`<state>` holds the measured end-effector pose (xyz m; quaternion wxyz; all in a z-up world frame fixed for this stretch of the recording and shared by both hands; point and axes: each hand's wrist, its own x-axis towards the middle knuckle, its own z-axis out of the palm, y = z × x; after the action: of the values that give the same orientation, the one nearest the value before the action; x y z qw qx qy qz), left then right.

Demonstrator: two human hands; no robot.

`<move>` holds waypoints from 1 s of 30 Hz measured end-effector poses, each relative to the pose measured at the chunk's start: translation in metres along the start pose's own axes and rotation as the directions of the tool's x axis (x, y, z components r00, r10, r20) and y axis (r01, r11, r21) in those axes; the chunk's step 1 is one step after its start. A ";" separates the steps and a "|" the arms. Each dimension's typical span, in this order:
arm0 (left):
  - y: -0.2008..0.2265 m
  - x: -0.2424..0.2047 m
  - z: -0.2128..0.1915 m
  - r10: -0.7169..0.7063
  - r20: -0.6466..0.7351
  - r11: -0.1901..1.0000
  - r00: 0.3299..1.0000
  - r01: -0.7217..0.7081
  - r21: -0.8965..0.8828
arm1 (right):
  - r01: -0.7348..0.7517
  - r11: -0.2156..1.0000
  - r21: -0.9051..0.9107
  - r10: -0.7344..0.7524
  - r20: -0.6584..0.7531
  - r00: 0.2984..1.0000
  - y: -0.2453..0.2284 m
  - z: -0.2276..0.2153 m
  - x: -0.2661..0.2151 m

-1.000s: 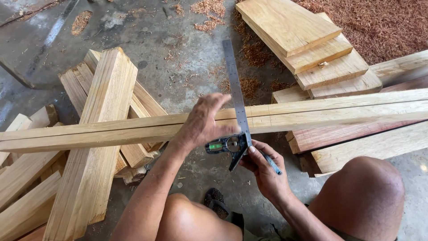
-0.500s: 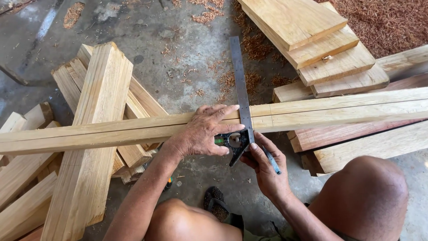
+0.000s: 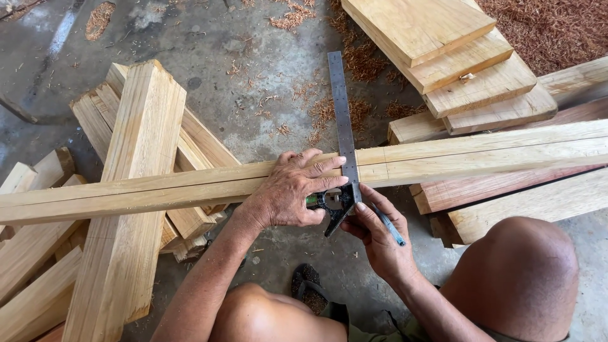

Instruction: Marking measurement lines on long wooden planks using a combination square and a pen for future cutting.

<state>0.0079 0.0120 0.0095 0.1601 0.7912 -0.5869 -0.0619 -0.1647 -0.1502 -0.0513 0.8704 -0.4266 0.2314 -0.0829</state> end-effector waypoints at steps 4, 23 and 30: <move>0.001 0.000 -0.002 -0.009 0.011 1.000 1.000 0.009 -0.018 | -0.018 1.000 0.015 0.019 -0.003 1.000 0.001 -0.002 0.002; 0.004 0.008 -0.010 -0.032 0.094 0.999 0.995 0.030 0.020 | -0.019 0.803 -0.596 0.090 0.090 0.992 -0.045 -0.069 -0.016; 0.005 0.010 -0.009 -0.043 0.113 0.999 0.993 0.041 0.018 | 0.330 0.315 -0.890 -0.200 0.277 0.940 -0.132 -0.018 0.037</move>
<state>0.0091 0.0034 0.0205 0.1190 0.7999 -0.5787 -0.1055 -0.1333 -0.2573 0.0298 0.4641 -0.8767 0.1137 -0.0551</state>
